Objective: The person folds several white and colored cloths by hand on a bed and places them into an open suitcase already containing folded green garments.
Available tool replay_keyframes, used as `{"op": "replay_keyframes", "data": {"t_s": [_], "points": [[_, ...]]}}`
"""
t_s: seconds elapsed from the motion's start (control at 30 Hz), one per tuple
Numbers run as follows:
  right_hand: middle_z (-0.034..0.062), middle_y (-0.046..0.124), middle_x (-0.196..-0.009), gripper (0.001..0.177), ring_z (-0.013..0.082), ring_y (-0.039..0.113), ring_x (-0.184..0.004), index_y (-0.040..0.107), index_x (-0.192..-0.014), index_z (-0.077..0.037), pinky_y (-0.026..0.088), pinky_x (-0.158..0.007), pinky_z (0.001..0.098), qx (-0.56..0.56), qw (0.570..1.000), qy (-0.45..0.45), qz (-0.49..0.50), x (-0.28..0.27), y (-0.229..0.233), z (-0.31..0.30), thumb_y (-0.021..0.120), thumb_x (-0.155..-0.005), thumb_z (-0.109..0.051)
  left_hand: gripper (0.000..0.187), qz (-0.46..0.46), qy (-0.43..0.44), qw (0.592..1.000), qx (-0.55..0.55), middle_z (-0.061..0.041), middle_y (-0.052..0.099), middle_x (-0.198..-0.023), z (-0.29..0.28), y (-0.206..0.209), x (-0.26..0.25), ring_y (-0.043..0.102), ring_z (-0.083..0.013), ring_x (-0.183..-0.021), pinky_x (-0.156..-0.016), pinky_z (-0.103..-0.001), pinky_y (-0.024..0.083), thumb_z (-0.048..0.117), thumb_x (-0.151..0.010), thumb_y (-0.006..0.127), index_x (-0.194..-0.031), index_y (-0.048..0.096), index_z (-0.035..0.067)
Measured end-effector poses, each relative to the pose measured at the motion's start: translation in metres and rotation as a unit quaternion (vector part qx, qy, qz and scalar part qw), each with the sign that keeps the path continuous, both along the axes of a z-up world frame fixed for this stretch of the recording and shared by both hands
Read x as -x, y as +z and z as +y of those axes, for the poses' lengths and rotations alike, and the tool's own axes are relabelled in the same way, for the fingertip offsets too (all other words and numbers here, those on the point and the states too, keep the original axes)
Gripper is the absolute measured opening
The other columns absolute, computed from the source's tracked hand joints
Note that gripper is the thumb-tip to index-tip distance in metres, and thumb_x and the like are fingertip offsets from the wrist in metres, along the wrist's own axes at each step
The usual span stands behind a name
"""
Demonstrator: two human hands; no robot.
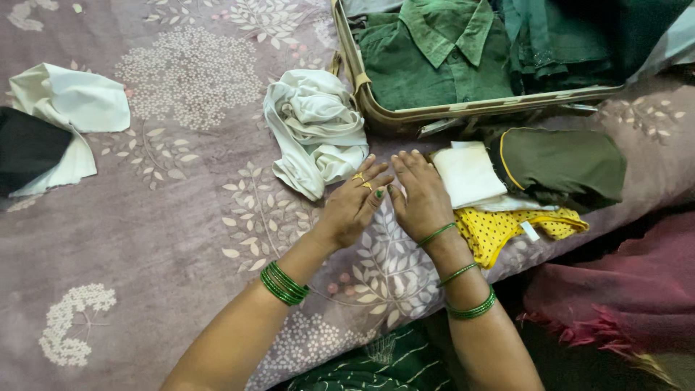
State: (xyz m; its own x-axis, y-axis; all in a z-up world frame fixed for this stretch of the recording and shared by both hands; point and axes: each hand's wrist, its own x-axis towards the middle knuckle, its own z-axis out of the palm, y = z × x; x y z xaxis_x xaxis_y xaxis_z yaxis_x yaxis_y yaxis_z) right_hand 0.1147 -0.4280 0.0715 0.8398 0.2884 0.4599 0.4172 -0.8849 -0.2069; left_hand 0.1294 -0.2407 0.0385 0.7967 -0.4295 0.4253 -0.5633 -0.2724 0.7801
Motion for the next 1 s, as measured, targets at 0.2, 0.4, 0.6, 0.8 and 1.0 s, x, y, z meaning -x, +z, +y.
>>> {"op": "replay_keyframes", "data": {"t_s": [0.2,0.4,0.6,0.8,1.0], "points": [[0.0206,0.059,-0.142,0.053,0.0409,0.05,-0.136,0.06,-0.137,-0.003,0.04,-0.114,0.0484,-0.027,0.998,0.044,0.019,-0.002,-0.002,0.043,0.071,-0.087,-0.013,0.044,0.011,0.02,0.998,0.063,-0.018,0.06,-0.146,0.043,-0.004,-0.002,0.042,-0.0379,-0.15,-0.123,-0.044,0.034,0.033,-0.11,0.044,-0.131,0.067,0.002],[0.0194,0.061,-0.138,0.051,0.0409,0.052,-0.133,0.063,-0.133,-0.005,0.041,-0.112,0.0491,-0.051,0.995,0.075,0.034,-0.005,-0.006,0.083,0.072,-0.084,-0.012,0.031,-0.016,0.08,0.992,0.099,-0.017,0.07,-0.131,0.092,-0.008,-0.003,0.059,-0.0363,-0.137,-0.12,-0.044,0.041,0.021,-0.107,0.052,-0.124,0.07,0.002],[0.0175,0.063,-0.137,0.044,0.0398,0.052,-0.133,0.066,-0.129,-0.007,0.041,-0.111,0.0494,-0.056,0.991,0.11,0.042,-0.008,-0.01,0.123,0.072,-0.085,-0.011,0.032,0.203,0.181,0.952,0.142,-0.013,0.077,-0.103,0.123,-0.018,-0.008,0.069,-0.0194,-0.087,-0.079,-0.031,0.056,0.011,-0.097,0.062,-0.127,0.072,0.005],[0.0175,0.062,-0.136,0.045,0.0405,0.053,-0.132,0.066,-0.13,-0.005,0.042,-0.112,0.0489,-0.085,0.984,0.148,0.058,-0.017,-0.014,0.165,0.073,-0.086,-0.011,0.029,0.167,0.174,0.945,0.221,-0.006,0.076,-0.11,0.143,-0.024,-0.025,0.07,-0.0066,-0.092,-0.081,-0.023,0.058,0.008,-0.099,0.061,-0.125,0.07,0.001],[0.0157,0.064,-0.135,0.043,0.0355,0.058,-0.128,0.066,-0.13,-0.007,0.048,-0.108,0.0429,-0.157,0.963,0.185,0.119,-0.034,-0.019,0.221,0.07,-0.087,-0.012,0.031,0.185,0.319,0.907,0.202,-0.006,0.076,-0.113,0.189,-0.016,-0.041,0.068,-0.0163,-0.083,-0.074,-0.029,0.057,0.006,-0.092,0.063,-0.122,0.071,0.003]]}}
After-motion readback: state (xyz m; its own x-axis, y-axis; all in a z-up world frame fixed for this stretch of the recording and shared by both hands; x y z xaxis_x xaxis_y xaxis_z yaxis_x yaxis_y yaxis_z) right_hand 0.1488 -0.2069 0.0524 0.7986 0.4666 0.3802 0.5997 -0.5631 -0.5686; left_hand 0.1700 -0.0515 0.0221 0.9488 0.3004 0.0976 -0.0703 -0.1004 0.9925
